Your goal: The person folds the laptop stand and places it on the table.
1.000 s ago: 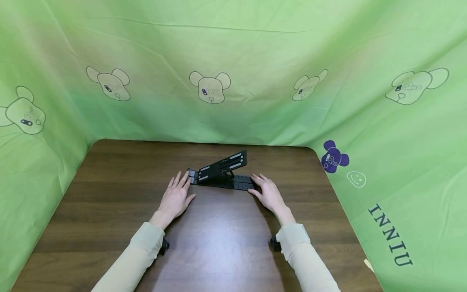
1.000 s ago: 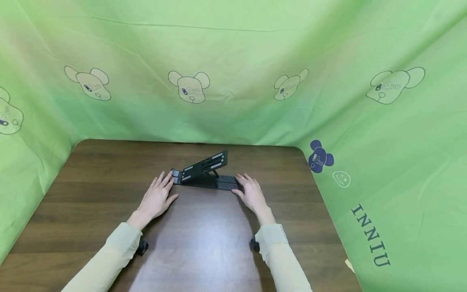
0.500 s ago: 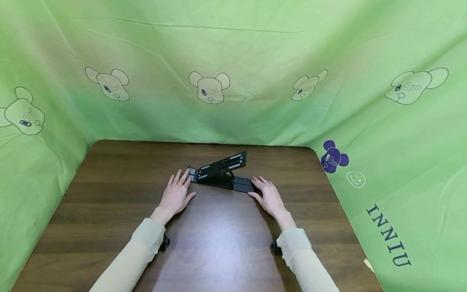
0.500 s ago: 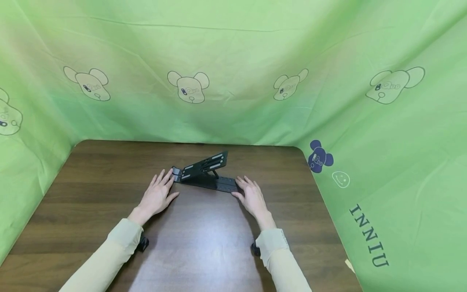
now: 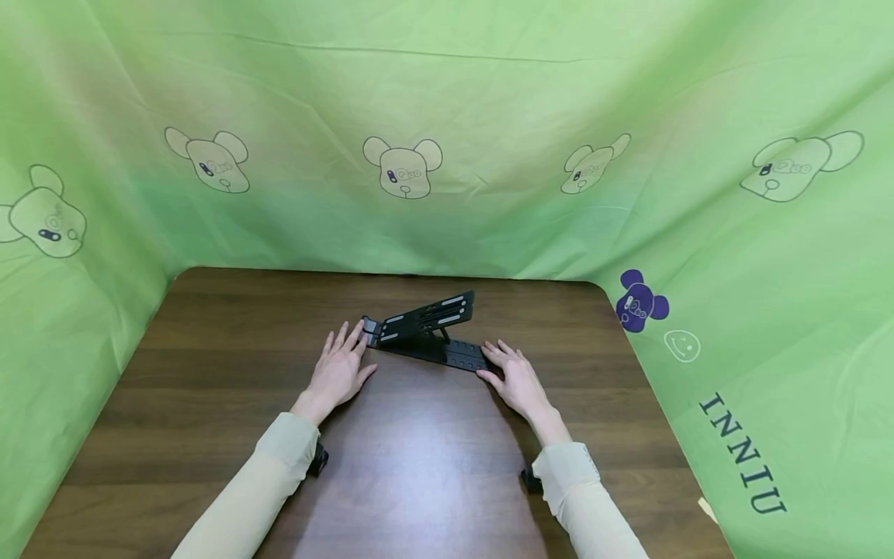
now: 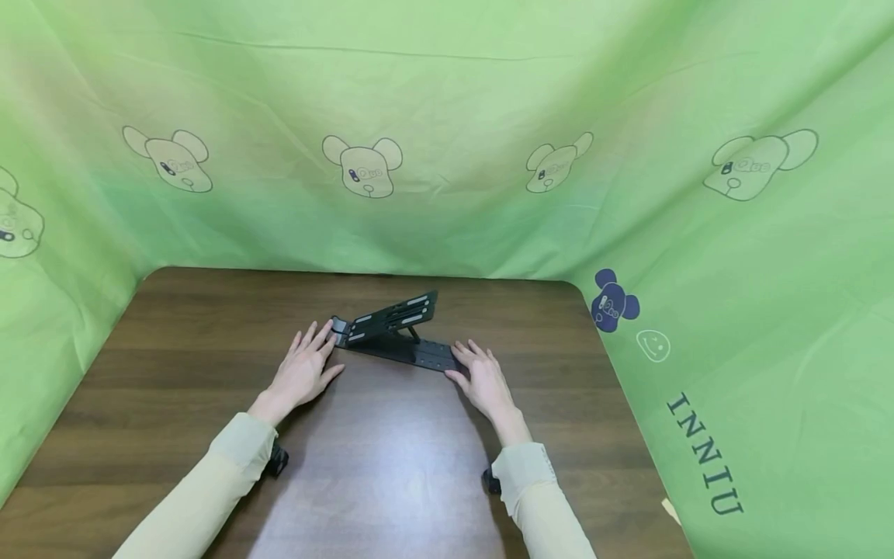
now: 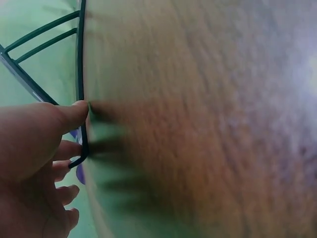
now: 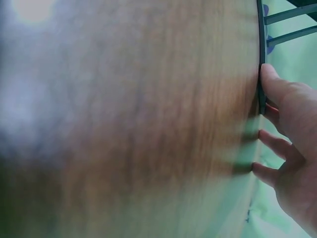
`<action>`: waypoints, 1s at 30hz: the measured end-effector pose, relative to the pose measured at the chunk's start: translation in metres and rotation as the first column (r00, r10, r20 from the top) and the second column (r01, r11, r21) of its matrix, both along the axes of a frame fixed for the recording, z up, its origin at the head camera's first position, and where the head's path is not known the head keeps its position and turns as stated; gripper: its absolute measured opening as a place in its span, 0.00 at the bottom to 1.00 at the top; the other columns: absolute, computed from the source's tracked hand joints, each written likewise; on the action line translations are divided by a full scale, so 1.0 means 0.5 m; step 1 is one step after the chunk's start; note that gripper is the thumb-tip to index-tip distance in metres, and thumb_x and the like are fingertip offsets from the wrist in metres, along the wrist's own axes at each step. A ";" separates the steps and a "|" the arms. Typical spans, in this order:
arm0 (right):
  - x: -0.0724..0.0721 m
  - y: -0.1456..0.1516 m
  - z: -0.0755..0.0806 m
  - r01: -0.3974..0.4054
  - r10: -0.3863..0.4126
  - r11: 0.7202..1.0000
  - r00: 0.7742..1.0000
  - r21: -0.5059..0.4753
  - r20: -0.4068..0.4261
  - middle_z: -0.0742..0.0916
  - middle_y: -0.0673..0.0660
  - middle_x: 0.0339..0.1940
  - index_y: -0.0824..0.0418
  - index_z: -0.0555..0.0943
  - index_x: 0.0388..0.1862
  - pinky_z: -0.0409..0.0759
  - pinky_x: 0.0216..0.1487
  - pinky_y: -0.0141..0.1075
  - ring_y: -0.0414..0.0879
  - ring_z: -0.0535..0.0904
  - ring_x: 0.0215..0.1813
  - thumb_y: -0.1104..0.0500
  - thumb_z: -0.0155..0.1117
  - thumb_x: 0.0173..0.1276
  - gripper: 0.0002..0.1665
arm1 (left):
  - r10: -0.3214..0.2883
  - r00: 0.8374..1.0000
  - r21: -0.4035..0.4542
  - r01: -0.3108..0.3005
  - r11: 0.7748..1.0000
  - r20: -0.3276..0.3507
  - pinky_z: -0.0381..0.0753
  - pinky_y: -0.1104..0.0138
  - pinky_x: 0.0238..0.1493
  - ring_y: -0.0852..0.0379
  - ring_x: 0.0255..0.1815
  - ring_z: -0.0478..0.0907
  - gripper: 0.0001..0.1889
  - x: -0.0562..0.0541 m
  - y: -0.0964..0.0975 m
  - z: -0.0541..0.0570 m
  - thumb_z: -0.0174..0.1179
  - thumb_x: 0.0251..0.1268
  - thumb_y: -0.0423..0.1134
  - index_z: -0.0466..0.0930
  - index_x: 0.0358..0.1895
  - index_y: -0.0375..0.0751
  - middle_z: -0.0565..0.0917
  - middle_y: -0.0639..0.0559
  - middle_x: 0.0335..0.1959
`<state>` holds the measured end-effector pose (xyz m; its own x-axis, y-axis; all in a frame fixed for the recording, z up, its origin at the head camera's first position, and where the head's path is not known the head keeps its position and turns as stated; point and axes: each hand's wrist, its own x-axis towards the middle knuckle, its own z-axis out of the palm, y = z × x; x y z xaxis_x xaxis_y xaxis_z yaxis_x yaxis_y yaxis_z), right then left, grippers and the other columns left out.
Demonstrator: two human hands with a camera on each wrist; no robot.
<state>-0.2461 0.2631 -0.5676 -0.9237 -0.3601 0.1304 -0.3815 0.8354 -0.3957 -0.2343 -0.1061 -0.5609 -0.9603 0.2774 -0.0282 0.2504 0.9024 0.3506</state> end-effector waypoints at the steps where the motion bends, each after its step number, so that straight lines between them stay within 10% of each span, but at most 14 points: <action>1: 0.000 0.001 0.001 -0.003 0.003 1.000 1.000 0.000 0.000 0.84 0.69 0.75 0.70 0.81 0.73 0.68 0.81 0.75 0.71 0.73 0.82 0.55 0.74 0.76 0.32 | 0.001 1.000 0.000 -0.001 1.000 0.006 0.51 0.36 0.92 0.31 0.93 0.49 0.36 -0.001 0.000 0.001 0.63 0.84 0.50 0.68 0.82 0.29 0.56 0.37 0.92; 30: 0.032 -0.010 0.016 0.001 -0.001 1.000 1.000 -0.016 0.020 0.86 0.71 0.70 0.71 0.87 0.64 0.68 0.77 0.80 0.72 0.75 0.80 0.58 0.78 0.71 0.27 | -0.014 0.999 -0.005 0.014 1.000 0.046 0.47 0.31 0.91 0.31 0.93 0.45 0.37 -0.024 0.000 0.008 0.59 0.86 0.52 0.65 0.85 0.32 0.51 0.40 0.93</action>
